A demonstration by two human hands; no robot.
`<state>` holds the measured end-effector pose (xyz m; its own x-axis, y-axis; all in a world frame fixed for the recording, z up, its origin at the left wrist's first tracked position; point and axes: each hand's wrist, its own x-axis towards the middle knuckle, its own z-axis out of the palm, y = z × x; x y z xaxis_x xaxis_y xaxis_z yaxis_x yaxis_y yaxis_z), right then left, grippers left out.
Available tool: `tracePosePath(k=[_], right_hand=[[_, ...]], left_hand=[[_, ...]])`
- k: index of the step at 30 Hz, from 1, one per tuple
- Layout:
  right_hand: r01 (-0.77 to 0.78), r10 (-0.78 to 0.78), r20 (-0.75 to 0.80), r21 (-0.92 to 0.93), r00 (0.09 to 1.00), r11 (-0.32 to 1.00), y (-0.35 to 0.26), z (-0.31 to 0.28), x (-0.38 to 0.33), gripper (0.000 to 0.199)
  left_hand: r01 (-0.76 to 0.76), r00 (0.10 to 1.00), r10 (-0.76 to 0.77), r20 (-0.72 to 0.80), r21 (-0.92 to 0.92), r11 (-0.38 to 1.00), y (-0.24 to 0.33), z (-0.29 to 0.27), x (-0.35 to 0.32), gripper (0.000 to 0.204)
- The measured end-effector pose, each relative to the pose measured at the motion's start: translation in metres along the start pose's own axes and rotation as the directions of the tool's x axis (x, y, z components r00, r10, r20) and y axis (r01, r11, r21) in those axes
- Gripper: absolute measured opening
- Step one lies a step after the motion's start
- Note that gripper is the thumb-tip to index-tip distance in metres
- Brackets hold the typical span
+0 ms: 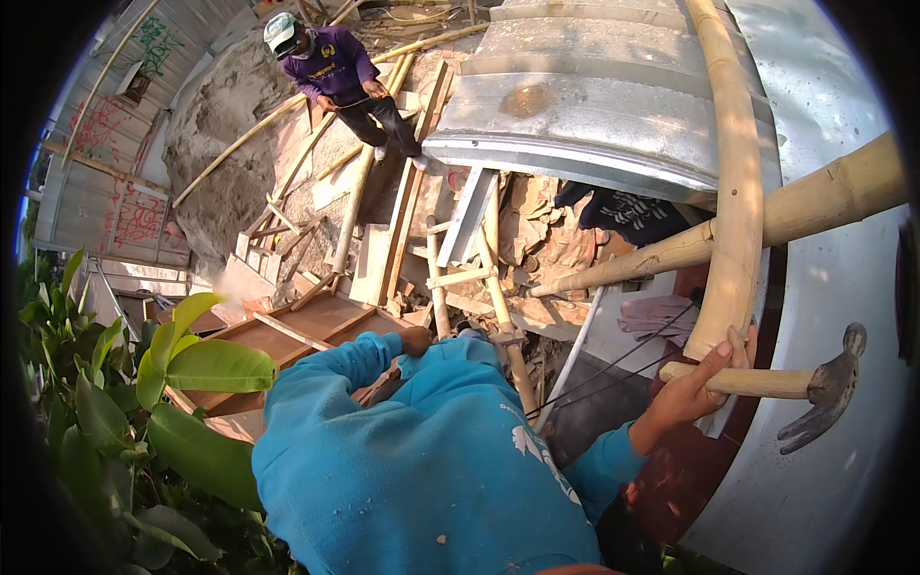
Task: The person secures bamboo poles to a corrugated metal roof using a hammer and nails, then wraps and tightens wire around the joints with pliers. Another worker is visible nearby on the roof.
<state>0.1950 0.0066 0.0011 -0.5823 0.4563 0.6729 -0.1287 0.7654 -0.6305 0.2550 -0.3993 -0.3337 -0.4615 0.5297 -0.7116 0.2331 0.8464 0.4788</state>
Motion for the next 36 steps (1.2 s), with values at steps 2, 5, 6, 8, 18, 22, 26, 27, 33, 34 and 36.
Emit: tracePosePath(k=[2, 5, 6, 8, 18, 22, 26, 27, 33, 34, 36], right_hand=[[-0.030, 0.030, 0.006, -0.015, 1.000, 0.999, -0.005, -0.001, 0.000, 0.033], [-0.048, 0.050, -0.038, 0.057, 0.998, 0.997, -0.002, -0.003, -0.002, 0.033], [-0.021, 0.022, -0.029, 0.054, 0.999, 0.998, 0.006, -0.004, -0.005, 0.032], [0.013, -0.012, -0.030, 0.029, 0.999, 1.000, -0.001, -0.001, -0.002, 0.029], [-0.071, 0.072, -0.021, 0.045, 0.997, 0.996, -0.010, 0.000, 0.004, 0.027], [-0.017, 0.019, -0.066, 0.032, 0.998, 0.999, -0.001, 0.006, -0.003, 0.026], [0.038, -0.037, -0.063, 0.017, 0.997, 0.999, 0.003, 0.001, -0.002, 0.027], [0.005, 0.000, -0.087, 0.053, 0.996, 0.999, 0.000, 0.003, -0.001, 0.028], [0.103, -0.106, -0.033, -0.081, 0.994, 0.991, 0.008, -0.004, 0.010, 0.035], [0.094, -0.098, -0.030, -0.113, 0.995, 0.989, 0.008, -0.004, 0.010, 0.036], [0.077, -0.082, -0.022, -0.175, 0.996, 0.982, 0.007, -0.009, 0.011, 0.040]], left_hand=[[0.285, 0.955, -0.292, 0.060, -0.475, 0.833, -0.006, -0.004, -0.016, 0.044], [0.433, 0.880, -0.137, 0.456, -0.648, 0.626, -0.002, -0.031, -0.044, 0.046], [0.381, 0.871, -0.061, 0.487, -0.593, 0.710, -0.015, -0.025, -0.040, 0.047], [0.278, 0.860, -0.022, 0.510, -0.432, 0.858, -0.039, 0.002, -0.025, 0.046], [-0.095, 0.994, 0.096, 0.044, -0.028, 0.995, -0.138, 0.094, 0.010, 0.042], [-0.070, 0.986, 0.163, 0.042, -0.779, 0.623, -0.078, 0.073, -0.006, 0.044], [0.178, 0.981, -0.067, 0.181, -0.708, 0.684, -0.011, 0.025, -0.045, 0.045], [0.187, 0.969, -0.039, 0.245, -0.618, 0.763, -0.010, 0.019, -0.054, 0.047], [-0.036, 0.860, 0.156, 0.485, -0.249, 0.968, -0.041, 0.070, -0.020, 0.065], [-0.135, 0.898, 0.225, 0.377, -0.251, 0.959, -0.041, 0.075, -0.016, 0.065], [-0.144, 0.934, 0.223, 0.278, -0.278, 0.950, -0.046, 0.075, 0.003, 0.056]])
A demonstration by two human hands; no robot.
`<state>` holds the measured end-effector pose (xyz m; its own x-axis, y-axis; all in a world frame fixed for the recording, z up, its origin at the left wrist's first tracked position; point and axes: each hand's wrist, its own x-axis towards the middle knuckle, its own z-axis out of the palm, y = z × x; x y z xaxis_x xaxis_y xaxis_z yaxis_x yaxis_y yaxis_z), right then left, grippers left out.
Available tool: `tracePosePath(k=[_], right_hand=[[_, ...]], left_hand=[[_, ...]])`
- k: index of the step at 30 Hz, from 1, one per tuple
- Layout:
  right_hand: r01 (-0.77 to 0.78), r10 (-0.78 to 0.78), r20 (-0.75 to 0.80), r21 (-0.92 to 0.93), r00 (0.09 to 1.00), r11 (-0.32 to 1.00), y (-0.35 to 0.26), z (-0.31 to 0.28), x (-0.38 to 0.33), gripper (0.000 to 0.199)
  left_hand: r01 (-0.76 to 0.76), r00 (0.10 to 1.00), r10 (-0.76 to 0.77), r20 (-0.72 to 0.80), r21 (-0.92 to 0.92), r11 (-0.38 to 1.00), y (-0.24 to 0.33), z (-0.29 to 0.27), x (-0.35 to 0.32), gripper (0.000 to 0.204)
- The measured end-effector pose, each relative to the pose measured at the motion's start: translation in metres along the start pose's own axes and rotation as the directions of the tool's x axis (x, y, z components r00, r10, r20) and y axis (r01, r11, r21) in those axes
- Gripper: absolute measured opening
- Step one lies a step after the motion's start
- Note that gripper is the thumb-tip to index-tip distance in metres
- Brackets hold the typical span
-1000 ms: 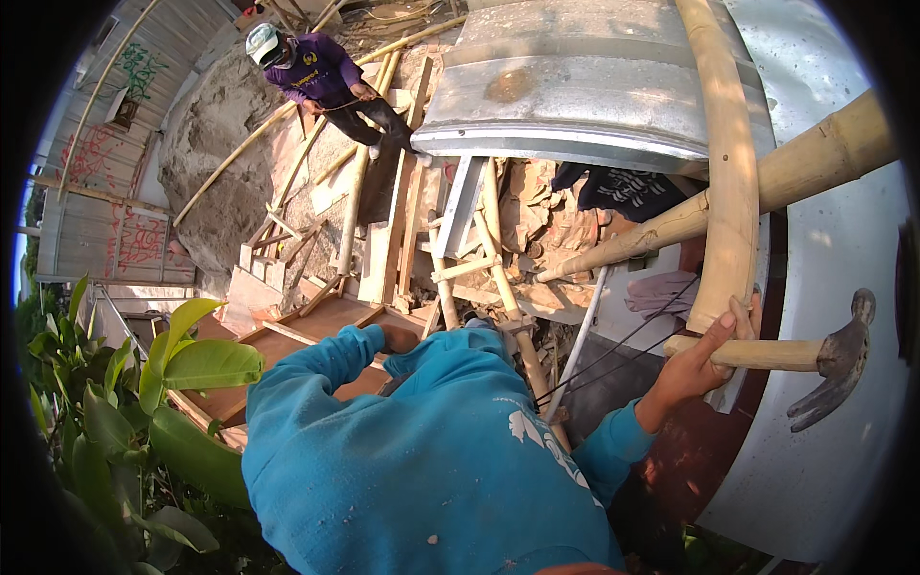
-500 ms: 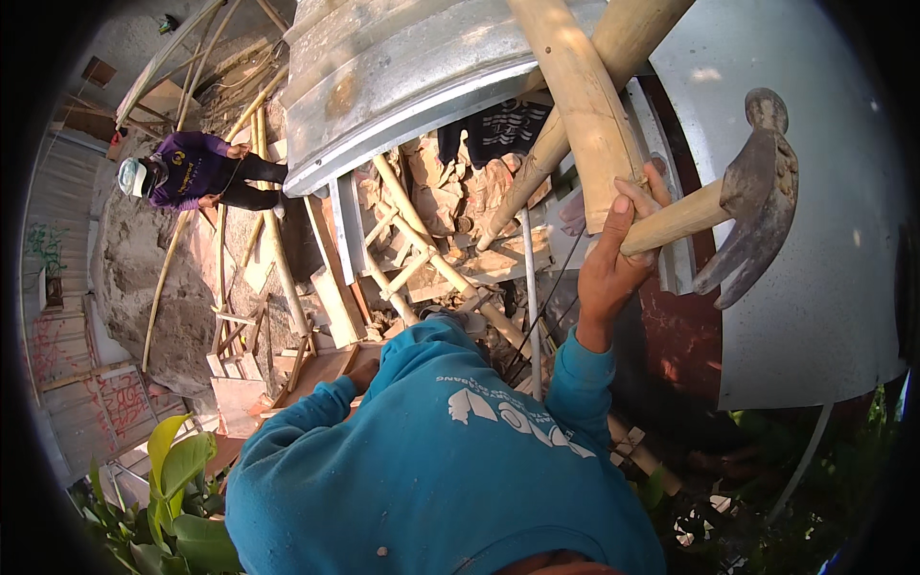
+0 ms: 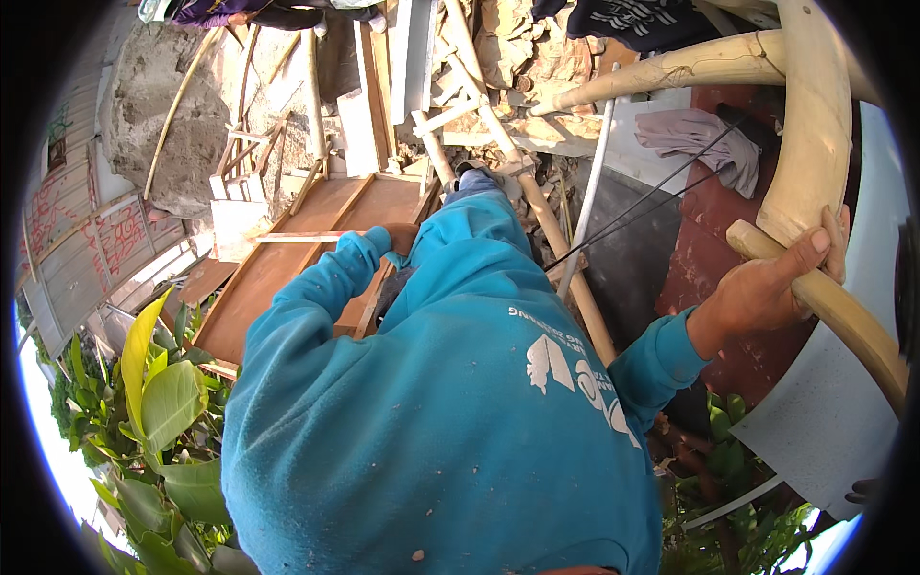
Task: The person secures bamboo poles to a corrugated metal roof using a hammer and nails, then wraps and tightens wire around the joints with pliers. Another worker is visible nearby on the roof.
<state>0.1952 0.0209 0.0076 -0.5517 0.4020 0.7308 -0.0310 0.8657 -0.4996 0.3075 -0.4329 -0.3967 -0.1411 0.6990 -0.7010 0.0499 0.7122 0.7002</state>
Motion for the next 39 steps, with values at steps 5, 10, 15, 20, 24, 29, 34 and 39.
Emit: tracePosePath(k=[5, 10, 15, 20, 24, 29, 34, 39], right_hand=[[0.012, -0.011, 0.022, -0.047, 1.000, 0.999, 0.000, 0.000, 0.002, 0.043], [0.037, -0.036, 0.013, -0.073, 0.999, 0.997, -0.005, 0.000, 0.001, 0.036], [0.058, -0.058, 0.026, -0.024, 0.998, 0.998, -0.006, 0.006, 0.000, 0.031], [0.028, -0.028, 0.011, 0.018, 1.000, 0.999, -0.007, 0.005, -0.005, 0.031], [0.042, -0.042, 0.013, 0.007, 0.999, 0.999, -0.005, 0.005, -0.003, 0.031], [-0.014, 0.011, 0.049, 0.055, 0.999, 0.998, -0.008, 0.002, -0.005, 0.031], [-0.077, 0.070, 0.058, 0.113, 0.996, 0.991, -0.014, 0.000, -0.005, 0.030], [-0.155, 0.143, 0.103, 0.119, 0.984, 0.981, -0.019, -0.003, -0.005, 0.030]], left_hand=[[0.233, 0.969, -0.245, -0.040, -0.192, 0.953, 0.037, -0.038, -0.004, 0.044], [0.291, 0.920, -0.362, -0.152, -0.353, 0.889, 0.058, -0.045, -0.024, 0.044], [0.383, 0.819, -0.379, -0.431, -0.083, 0.920, 0.066, -0.033, -0.013, 0.036], [0.413, 0.727, -0.590, -0.351, -0.463, 0.784, 0.019, 0.000, 0.015, 0.034], [0.248, 0.926, -0.379, 0.000, -0.756, 0.606, -0.021, 0.006, -0.001, 0.036], [0.024, 0.894, -0.067, -0.443, -0.103, 0.994, 0.032, -0.005, -0.022, 0.021], [0.282, 0.685, -0.498, -0.532, -0.437, 0.854, 0.034, 0.010, 0.009, 0.029], [0.185, 0.793, -0.353, -0.497, -0.356, 0.916, 0.025, 0.004, -0.006, 0.033]])
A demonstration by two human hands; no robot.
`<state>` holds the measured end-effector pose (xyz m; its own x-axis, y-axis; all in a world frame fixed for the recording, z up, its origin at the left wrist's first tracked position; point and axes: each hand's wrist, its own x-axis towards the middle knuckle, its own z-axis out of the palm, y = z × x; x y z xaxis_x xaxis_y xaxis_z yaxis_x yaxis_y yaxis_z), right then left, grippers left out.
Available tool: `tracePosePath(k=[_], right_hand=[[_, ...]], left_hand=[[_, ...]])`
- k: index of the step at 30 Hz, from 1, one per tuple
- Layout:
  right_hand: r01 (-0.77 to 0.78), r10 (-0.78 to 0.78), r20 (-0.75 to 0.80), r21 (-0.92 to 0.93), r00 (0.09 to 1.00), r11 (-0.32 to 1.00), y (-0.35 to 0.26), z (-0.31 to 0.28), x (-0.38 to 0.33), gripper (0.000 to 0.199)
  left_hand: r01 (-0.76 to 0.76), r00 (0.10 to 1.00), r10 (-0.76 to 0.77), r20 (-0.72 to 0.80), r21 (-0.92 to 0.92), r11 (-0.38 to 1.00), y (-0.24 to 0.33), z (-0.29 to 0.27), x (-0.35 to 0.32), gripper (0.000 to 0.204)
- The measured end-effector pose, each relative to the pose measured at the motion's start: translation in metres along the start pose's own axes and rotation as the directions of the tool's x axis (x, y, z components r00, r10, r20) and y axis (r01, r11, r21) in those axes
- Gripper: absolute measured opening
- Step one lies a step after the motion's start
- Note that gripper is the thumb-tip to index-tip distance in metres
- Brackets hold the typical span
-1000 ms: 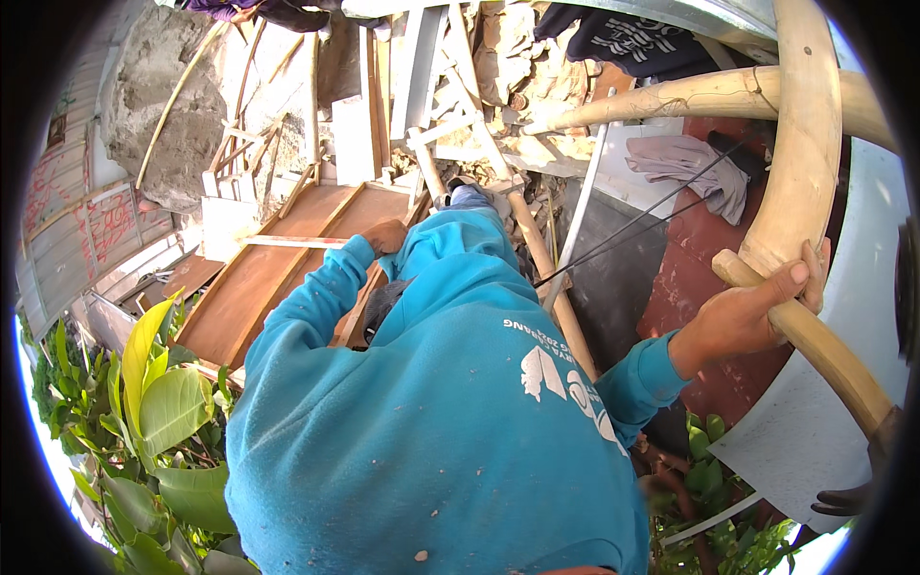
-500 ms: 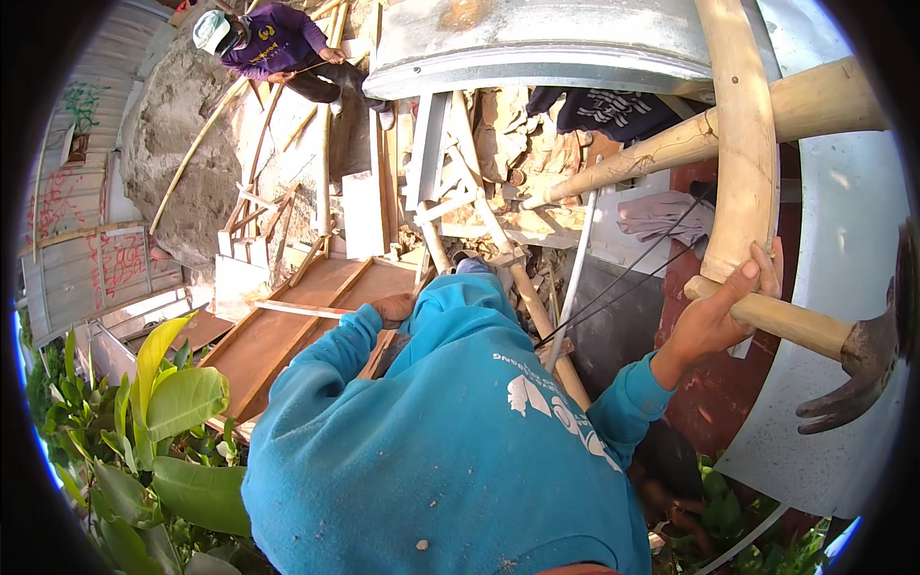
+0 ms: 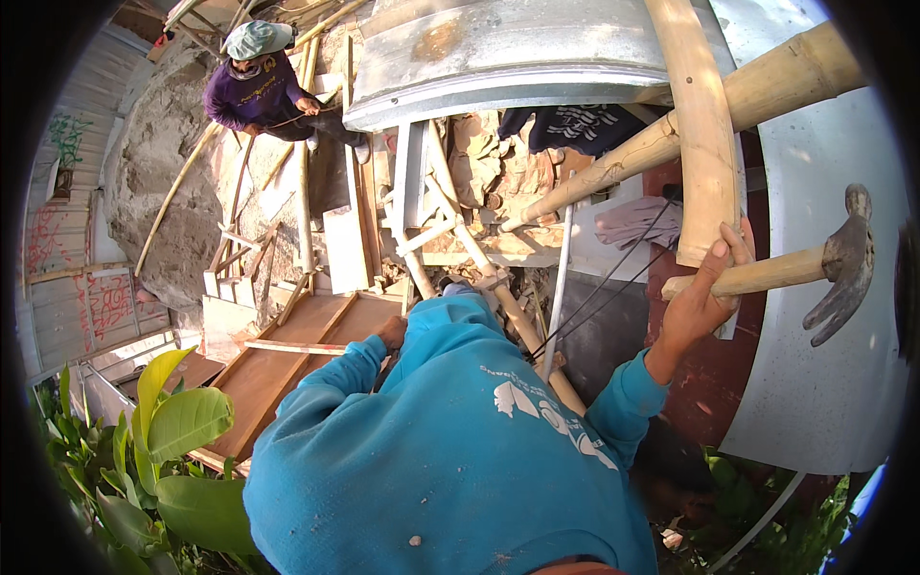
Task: The person secures bamboo poles to a corrugated metal roof using a hammer and nails, then wraps and tightens wire around the joints with pliers. Another worker is visible nearby on the roof.
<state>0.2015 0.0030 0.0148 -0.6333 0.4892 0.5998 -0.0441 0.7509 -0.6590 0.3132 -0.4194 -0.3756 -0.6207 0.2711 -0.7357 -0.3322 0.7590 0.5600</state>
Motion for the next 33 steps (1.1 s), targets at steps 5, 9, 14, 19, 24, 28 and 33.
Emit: tracePosePath(k=[5, 9, 14, 19, 24, 28, 33], right_hand=[[-0.003, 0.001, 0.051, 0.039, 0.999, 0.999, 0.012, -0.006, 0.001, 0.031], [-0.044, 0.044, -0.012, 0.022, 0.999, 0.999, -0.004, -0.015, -0.008, 0.033], [-0.071, 0.068, -0.040, -0.074, 0.997, 0.995, -0.014, -0.037, -0.056, 0.024], [-0.079, 0.101, 0.443, -0.067, 0.891, 0.995, -0.001, -0.028, -0.107, 0.034], [0.052, -0.012, 0.573, -0.054, 0.820, 0.997, 0.046, 0.038, -0.149, 0.033], [0.175, -0.147, 0.560, 0.004, 0.815, 0.985, 0.009, 0.056, -0.135, 0.043], [0.342, -0.388, -0.011, 0.492, 0.922, 0.801, -0.032, -0.025, -0.079, 0.023]], left_hand=[[-0.246, 0.923, 0.094, 0.372, 0.386, 0.889, 0.060, -0.072, 0.002, 0.036], [-0.371, 0.926, 0.187, 0.327, 0.703, 0.607, 0.133, -0.106, 0.014, 0.027], [-0.562, 0.824, 0.542, -0.164, -0.350, 0.749, 0.300, -0.139, -0.049, 0.038], [-0.459, 0.600, 0.783, 0.163, -0.732, 0.504, 0.367, -0.171, -0.109, 0.112], [-0.311, 0.872, 0.466, 0.150, -0.565, 0.764, 0.362, -0.173, -0.135, 0.055], [-0.287, 0.953, 0.265, -0.148, -0.727, 0.624, 0.326, -0.161, -0.130, 0.039], [-0.478, 0.863, 0.037, -0.504, -0.789, 0.387, 0.282, -0.176, -0.123, 0.030]])
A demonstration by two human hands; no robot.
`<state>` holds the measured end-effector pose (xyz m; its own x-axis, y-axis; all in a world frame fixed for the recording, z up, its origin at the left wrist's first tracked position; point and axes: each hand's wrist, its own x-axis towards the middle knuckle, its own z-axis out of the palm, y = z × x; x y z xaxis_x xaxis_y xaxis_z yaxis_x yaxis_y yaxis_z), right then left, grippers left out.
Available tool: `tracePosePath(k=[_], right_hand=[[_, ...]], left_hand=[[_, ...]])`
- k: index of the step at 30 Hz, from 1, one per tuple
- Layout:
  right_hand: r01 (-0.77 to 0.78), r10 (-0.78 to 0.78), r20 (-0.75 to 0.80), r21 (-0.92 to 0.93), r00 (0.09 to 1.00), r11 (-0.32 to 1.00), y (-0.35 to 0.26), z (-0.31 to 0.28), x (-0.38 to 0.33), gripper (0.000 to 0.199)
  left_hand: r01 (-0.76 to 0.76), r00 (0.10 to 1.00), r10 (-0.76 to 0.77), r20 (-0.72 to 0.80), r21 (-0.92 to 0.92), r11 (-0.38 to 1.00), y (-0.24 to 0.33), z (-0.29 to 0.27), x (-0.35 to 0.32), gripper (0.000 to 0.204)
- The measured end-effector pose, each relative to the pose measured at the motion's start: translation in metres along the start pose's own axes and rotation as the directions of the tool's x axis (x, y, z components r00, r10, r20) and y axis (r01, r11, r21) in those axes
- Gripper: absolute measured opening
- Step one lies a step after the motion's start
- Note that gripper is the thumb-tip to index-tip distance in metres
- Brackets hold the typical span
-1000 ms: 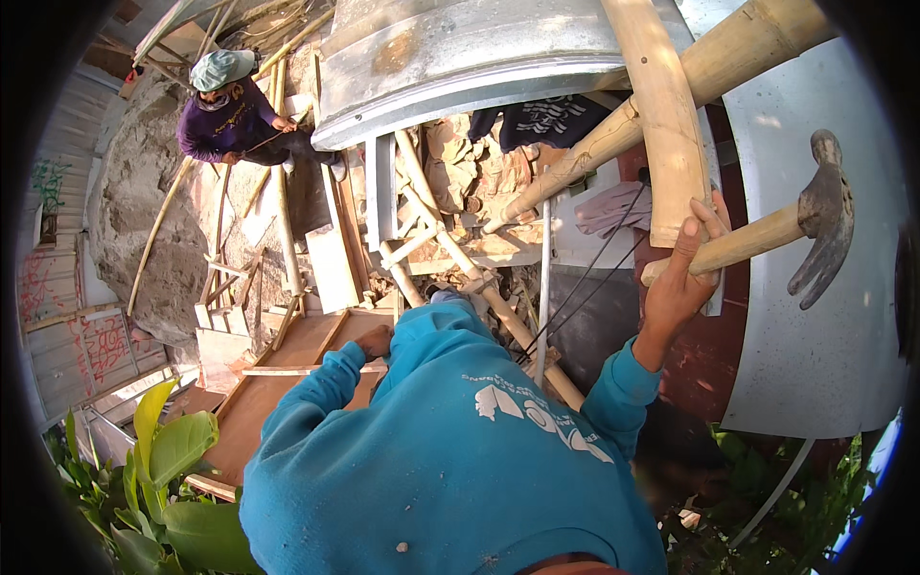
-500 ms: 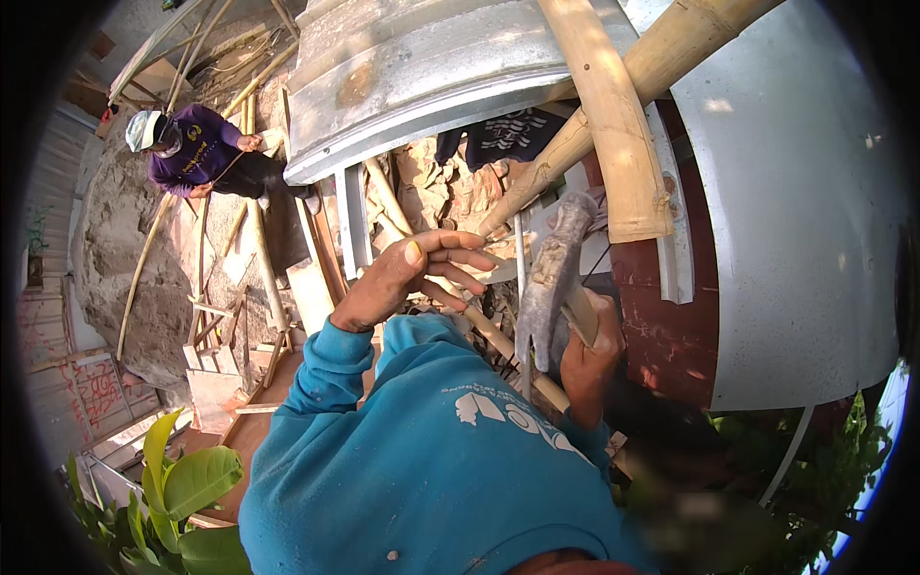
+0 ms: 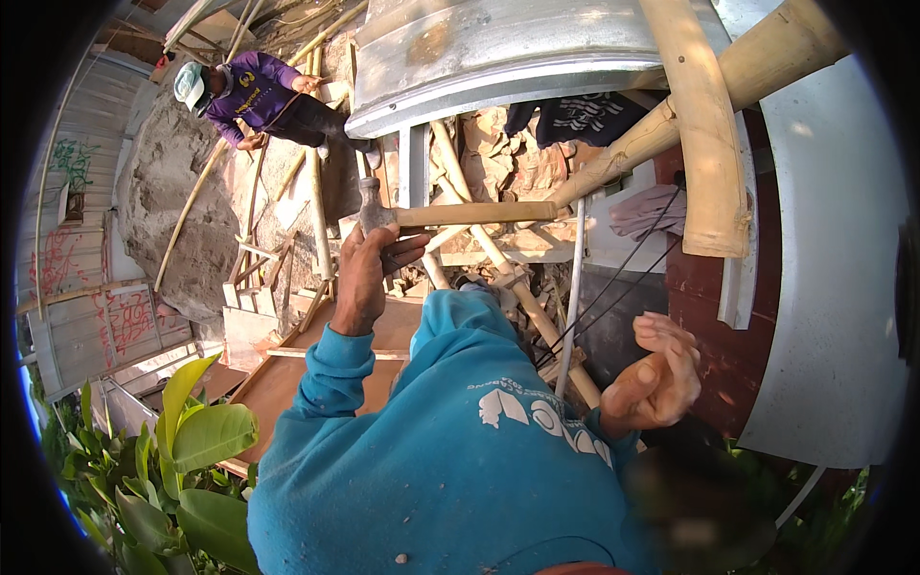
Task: The person secures bamboo poles to a corrugated metal roof using a hammer and nails, then wraps and tightens wire around the joints with pliers. Another worker is visible nearby on the roof.
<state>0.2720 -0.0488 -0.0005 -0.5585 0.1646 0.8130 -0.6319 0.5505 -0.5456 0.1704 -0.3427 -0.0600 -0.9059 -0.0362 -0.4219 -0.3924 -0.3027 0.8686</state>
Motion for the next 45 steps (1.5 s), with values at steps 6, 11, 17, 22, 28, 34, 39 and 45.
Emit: tracePosePath(k=[6, 11, 17, 22, 28, 34, 39, 45], right_hand=[[-0.124, 0.200, 0.025, -0.710, 0.979, 0.693, 0.033, -0.039, 0.082, 0.053], [-0.269, 0.429, 0.018, -0.753, 0.903, 0.600, 0.053, -0.022, 0.078, 0.063], [-0.197, 0.383, 0.079, -0.752, 0.920, 0.629, 0.056, -0.021, 0.082, 0.062], [-0.230, 0.392, 0.049, -0.742, 0.918, 0.630, 0.055, -0.020, 0.077, 0.061], [-0.260, 0.419, 0.030, -0.744, 0.907, 0.616, 0.055, -0.018, 0.076, 0.064], [-0.249, 0.384, 0.021, -0.730, 0.923, 0.637, 0.057, -0.020, 0.077, 0.063], [-0.273, 0.394, -0.003, -0.725, 0.919, 0.632, 0.054, -0.020, 0.076, 0.063], [-0.304, 0.412, -0.020, -0.708, 0.911, 0.637, 0.051, -0.016, 0.078, 0.066]], left_hand=[[-0.140, 0.949, 0.116, -0.292, -0.064, 0.988, 0.003, -0.016, 0.032, 0.032], [-0.442, 0.835, 0.387, -0.391, -0.058, 0.895, 0.039, -0.015, 0.042, 0.036], [-0.745, 0.457, 0.825, -0.334, 0.363, 0.560, 0.042, 0.001, 0.086, 0.032], [-0.658, 0.205, 0.969, 0.135, 0.752, 0.034, 0.012, 0.021, 0.137, 0.040], [-0.814, 0.110, 0.965, 0.239, 0.579, -0.051, 0.028, 0.100, 0.118, 0.055], [-0.962, -0.070, 0.913, 0.403, 0.215, -0.168, 0.100, 0.209, 0.122, 0.051], [-0.965, -0.173, 0.828, 0.534, 0.078, -0.252, 0.131, 0.298, 0.172, 0.047], [-0.969, 0.008, 0.762, 0.647, -0.183, 0.166, 0.143, 0.363, 0.246, 0.041]])
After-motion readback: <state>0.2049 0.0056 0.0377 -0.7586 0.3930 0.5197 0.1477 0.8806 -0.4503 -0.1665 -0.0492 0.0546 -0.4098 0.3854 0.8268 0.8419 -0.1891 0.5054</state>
